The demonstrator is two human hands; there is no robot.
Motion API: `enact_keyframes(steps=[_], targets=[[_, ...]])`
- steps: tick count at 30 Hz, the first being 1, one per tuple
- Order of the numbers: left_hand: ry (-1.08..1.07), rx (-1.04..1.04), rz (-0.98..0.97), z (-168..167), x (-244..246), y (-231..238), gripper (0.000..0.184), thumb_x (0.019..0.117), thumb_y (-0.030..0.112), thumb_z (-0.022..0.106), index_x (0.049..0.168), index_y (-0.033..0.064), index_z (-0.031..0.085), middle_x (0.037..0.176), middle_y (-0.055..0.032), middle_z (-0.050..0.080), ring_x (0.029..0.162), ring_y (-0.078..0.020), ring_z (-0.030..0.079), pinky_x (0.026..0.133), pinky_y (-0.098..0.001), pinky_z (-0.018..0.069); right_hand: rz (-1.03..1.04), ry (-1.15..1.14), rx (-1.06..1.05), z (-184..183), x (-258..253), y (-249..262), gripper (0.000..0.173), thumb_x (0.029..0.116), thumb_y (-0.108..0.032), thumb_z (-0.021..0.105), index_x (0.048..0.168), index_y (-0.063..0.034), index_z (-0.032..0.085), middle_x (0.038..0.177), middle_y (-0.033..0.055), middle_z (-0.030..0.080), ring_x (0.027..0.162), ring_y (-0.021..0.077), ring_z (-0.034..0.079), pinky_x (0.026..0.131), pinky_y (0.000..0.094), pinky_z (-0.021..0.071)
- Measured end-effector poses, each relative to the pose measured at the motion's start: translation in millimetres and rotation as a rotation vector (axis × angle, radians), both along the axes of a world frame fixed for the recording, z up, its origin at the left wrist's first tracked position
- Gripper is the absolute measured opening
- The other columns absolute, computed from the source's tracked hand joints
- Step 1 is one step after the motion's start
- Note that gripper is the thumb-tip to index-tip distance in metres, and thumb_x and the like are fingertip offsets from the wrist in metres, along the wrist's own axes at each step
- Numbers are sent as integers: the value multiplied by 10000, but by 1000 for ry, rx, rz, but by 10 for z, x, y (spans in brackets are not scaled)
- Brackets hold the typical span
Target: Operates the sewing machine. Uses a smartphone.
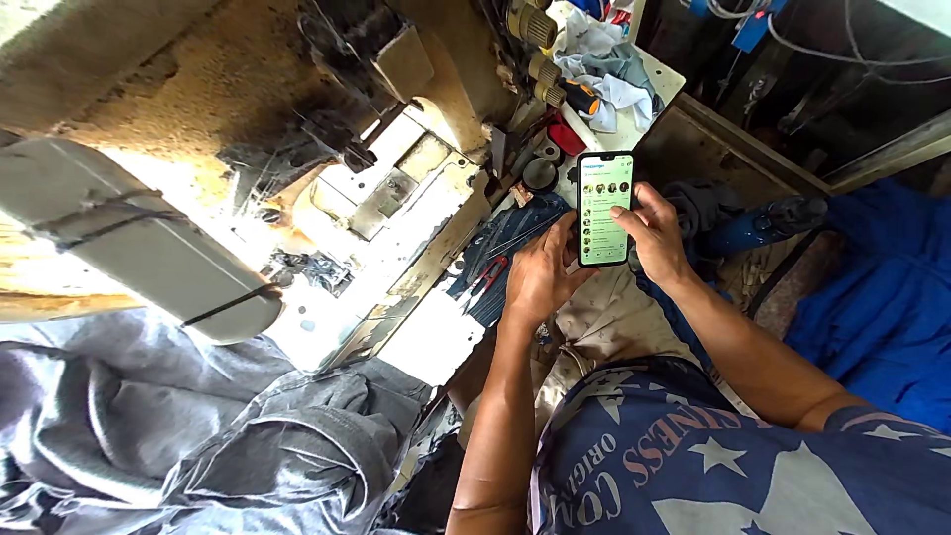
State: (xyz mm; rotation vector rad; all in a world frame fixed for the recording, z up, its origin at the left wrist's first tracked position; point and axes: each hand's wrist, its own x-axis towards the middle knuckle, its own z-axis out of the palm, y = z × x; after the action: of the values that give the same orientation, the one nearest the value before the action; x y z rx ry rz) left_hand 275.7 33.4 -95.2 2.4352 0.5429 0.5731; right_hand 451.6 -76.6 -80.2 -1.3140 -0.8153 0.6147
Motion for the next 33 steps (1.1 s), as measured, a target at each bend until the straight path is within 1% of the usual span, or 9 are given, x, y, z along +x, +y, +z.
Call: enact_keyframes(steps=[5,7,14,17,20,22,27,30,33], targets=[[-12,0,-5,-13,3,5,910,786,424,891,1512,96,452,982,-12,700,784,-142,649,760,-382,584,16,7,12,-5,11,-7,235,1012,-57,565,1234,19,555,1002,130,713,911,208,731,822,369,633],[-8,8,-5,-12,2,3,914,788,433,888,1514,93,448,995,-15,698,792,-141,651,765,-381,588,0,-7,7,-22,14,-5,242,1007,-72,580,1232,17,573,976,123,704,882,200,713,795,357,618],[-10,16,-4,-4,2,-3,900,791,433,886,1502,81,461,988,-24,701,789,-152,654,760,-387,587,20,-6,6,-13,23,-32,265,1009,-86,570,1255,10,561,995,106,703,921,184,715,825,349,619],[-17,-18,-2,5,2,-5,911,782,413,898,1512,98,454,968,-14,687,776,-140,645,743,-376,586,45,20,8,-8,35,-43,299,1004,-98,563,1282,10,550,1007,112,707,930,192,717,811,350,622],[-24,-67,3,10,-10,-4,937,770,401,910,1535,132,439,980,-5,679,775,-133,635,708,-359,578,86,53,43,-6,41,-46,314,1009,-80,539,1307,19,535,1073,137,705,979,215,718,840,373,626],[-21,-113,4,27,-20,-8,970,759,389,921,1555,159,416,976,-4,673,767,-137,631,676,-356,572,112,61,58,-9,55,-47,330,1015,-83,518,1329,17,530,1104,147,700,996,224,712,841,378,620],[10,-155,8,86,-25,-25,1007,747,376,929,1578,203,387,989,-5,680,746,-147,625,644,-367,563,135,69,76,-4,78,-62,346,1013,-70,506,1347,23,518,1126,156,693,1024,234,706,876,400,615],[35,-135,8,138,-5,-48,1001,744,357,935,1569,188,394,1015,-30,682,760,-170,639,665,-393,576,138,62,78,-12,92,-90,362,1004,-65,509,1354,28,512,1144,161,688,1039,237,701,886,401,612],[64,-86,1,229,29,-98,979,752,318,934,1557,144,404,1030,-53,687,787,-194,655,701,-418,589,145,70,77,-13,118,-124,367,1001,-58,511,1357,30,508,1160,159,681,1057,233,695,906,401,608]])
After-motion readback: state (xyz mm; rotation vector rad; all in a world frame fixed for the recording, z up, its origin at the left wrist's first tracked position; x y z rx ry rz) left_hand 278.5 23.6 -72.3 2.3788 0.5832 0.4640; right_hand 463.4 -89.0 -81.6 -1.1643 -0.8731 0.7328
